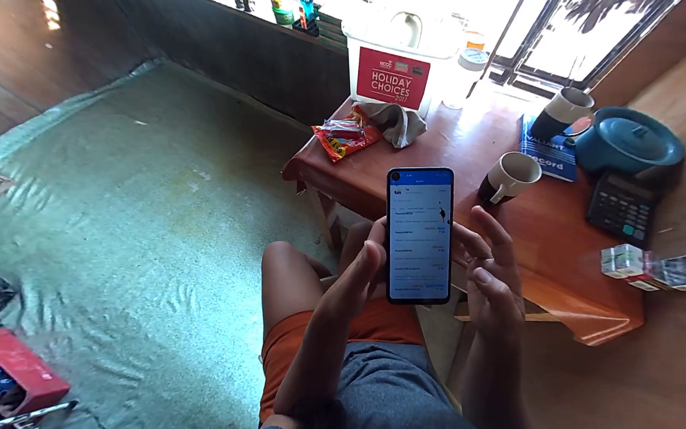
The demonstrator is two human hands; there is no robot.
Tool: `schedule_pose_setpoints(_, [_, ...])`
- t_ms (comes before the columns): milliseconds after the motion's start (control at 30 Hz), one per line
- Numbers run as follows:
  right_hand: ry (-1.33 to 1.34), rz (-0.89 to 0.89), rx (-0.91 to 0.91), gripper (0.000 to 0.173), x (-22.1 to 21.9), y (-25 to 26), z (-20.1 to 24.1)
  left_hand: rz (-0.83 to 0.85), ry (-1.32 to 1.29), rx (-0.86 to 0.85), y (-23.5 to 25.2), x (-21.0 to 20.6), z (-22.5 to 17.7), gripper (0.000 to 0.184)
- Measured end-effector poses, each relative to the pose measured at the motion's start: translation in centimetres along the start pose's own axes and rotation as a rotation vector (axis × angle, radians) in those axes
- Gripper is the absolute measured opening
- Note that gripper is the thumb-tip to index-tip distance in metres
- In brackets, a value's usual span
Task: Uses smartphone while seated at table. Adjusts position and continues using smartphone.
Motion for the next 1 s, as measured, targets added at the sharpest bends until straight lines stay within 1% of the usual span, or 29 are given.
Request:
schedule_pose_setpoints(300, [-0.005, 0.004, -0.003, 0.056, 0.17, 0.03, 0.02, -0.002, -0.003, 0.011, 0.14, 0.05, -0.03, 0.100])
schedule_pose_setpoints(1000, [-0.024, 0.005, -0.007, 0.058, 0.16, 0.01, -0.03, -0.012, 0.023, 0.010, -0.10, 0.08, 0.02, 0.102])
Point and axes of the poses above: each hand's wrist, its own y-axis towards the middle knuckle, its own x-axis out of the back of the hand, z = x × y, the point moved 2 cm from there along y, towards the middle knuckle, and after that the axes turned 14 degrees about z, right-handed, at the moved point
